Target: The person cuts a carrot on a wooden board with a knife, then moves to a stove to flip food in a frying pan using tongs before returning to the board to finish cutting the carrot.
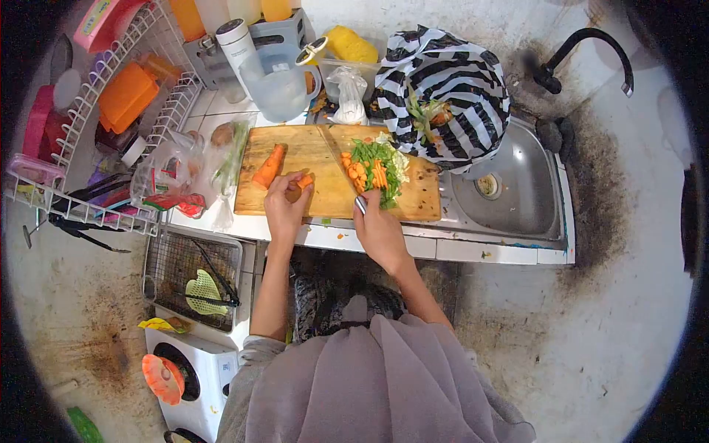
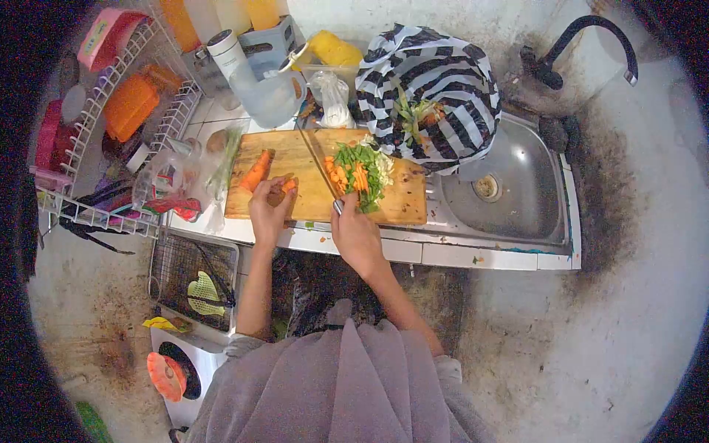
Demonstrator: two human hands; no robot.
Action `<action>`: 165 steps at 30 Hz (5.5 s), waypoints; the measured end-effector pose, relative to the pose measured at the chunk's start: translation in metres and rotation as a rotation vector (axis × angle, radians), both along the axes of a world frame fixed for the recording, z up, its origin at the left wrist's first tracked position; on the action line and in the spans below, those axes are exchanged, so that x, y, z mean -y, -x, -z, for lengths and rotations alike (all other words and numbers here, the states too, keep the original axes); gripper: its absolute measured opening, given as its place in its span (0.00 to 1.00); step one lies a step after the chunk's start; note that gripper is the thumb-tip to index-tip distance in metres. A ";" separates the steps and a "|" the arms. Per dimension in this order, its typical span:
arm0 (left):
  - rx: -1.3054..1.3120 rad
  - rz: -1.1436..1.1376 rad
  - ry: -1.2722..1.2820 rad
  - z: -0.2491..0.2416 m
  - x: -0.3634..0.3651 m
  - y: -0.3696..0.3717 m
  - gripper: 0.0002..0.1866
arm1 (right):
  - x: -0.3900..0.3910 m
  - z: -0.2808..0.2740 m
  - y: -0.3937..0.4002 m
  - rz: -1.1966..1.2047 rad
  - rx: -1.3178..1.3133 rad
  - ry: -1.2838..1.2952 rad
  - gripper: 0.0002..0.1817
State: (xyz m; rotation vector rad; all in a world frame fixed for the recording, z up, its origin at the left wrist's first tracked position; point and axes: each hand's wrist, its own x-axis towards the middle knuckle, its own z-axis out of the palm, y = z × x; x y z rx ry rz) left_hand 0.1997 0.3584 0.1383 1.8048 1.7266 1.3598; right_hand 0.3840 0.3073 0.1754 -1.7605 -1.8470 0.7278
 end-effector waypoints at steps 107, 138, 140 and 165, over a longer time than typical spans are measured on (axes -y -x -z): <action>0.803 -0.927 1.059 0.300 0.635 -0.097 0.23 | 0.130 0.172 0.320 -0.821 0.296 -0.047 0.57; 1.036 -1.238 0.381 0.235 0.713 0.075 0.19 | 0.130 0.155 0.298 -0.692 -0.503 0.096 0.37; 1.051 -1.232 0.353 0.233 0.734 0.077 0.20 | 0.156 0.137 0.302 -0.621 -0.732 0.323 0.38; 0.989 -1.211 -0.062 0.132 0.976 0.202 0.22 | 0.544 0.007 0.520 -1.502 0.321 -0.170 0.44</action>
